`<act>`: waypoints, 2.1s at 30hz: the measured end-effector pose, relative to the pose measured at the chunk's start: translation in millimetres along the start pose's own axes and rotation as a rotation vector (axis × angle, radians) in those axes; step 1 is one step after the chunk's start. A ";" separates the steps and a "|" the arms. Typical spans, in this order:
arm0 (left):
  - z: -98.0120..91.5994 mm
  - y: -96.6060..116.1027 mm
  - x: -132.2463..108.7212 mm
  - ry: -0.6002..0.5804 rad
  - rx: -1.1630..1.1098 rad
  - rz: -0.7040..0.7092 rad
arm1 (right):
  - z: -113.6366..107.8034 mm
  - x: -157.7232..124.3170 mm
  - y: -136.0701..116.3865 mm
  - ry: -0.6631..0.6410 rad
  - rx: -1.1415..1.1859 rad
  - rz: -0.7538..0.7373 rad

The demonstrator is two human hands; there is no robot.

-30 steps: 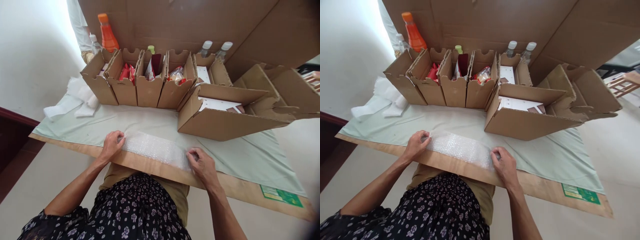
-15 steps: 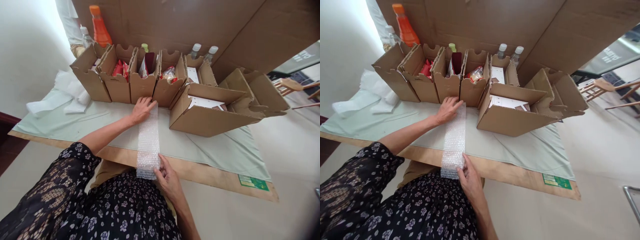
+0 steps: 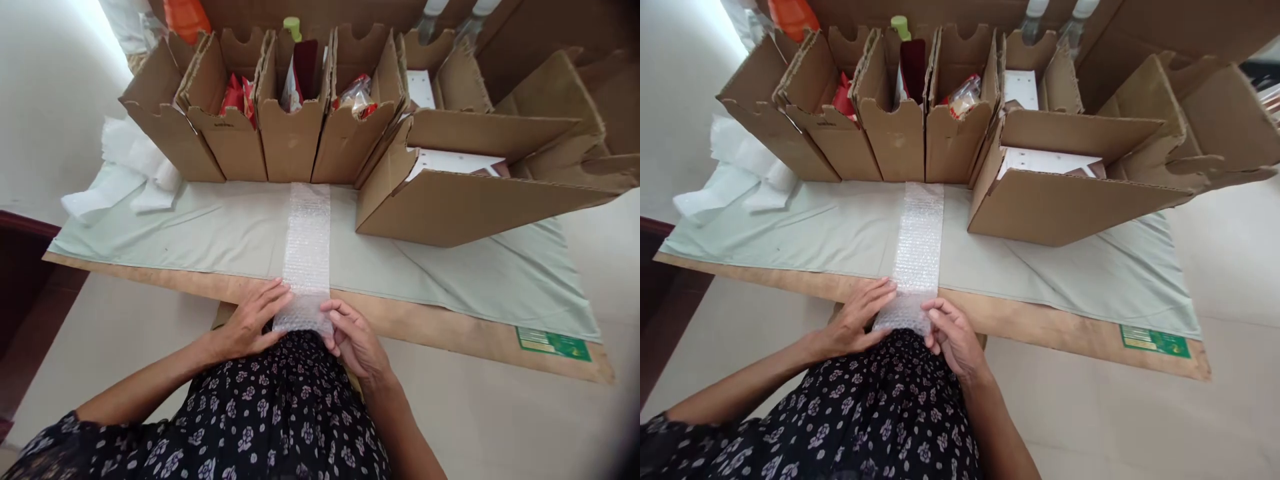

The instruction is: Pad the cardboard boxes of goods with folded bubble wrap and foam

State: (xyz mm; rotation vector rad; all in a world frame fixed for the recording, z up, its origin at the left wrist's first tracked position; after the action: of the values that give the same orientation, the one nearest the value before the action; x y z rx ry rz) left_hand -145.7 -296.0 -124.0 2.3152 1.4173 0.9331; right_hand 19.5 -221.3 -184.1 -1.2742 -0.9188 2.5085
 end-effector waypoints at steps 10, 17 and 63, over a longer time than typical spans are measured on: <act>12.1 -69.4 47.2 0.051 -0.080 -0.670 | -6.4 -27.2 -49.4 0.496 -0.812 -0.745; -1.1 -50.2 41.9 0.115 0.163 -0.483 | 20.4 -6.6 -50.0 0.533 -1.516 -0.936; -4.2 -72.0 47.1 0.128 0.216 -0.341 | 31.2 9.3 -80.3 0.506 -1.518 -1.010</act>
State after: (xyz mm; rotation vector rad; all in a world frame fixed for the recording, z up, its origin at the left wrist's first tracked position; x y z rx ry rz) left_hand -183.7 -220.6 -141.0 2.0838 1.9757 0.8734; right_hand -19.5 -167.7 -128.4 -0.9994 -2.4959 0.4460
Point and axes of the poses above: each hand's wrist, its own x-axis towards the middle knuckle, its own z-axis out of the palm, y = z × x, the point moved 8 cm from there along x, towards the middle knuckle, and after that the axes turned 11 degrees about z, right-handed, at the moved point
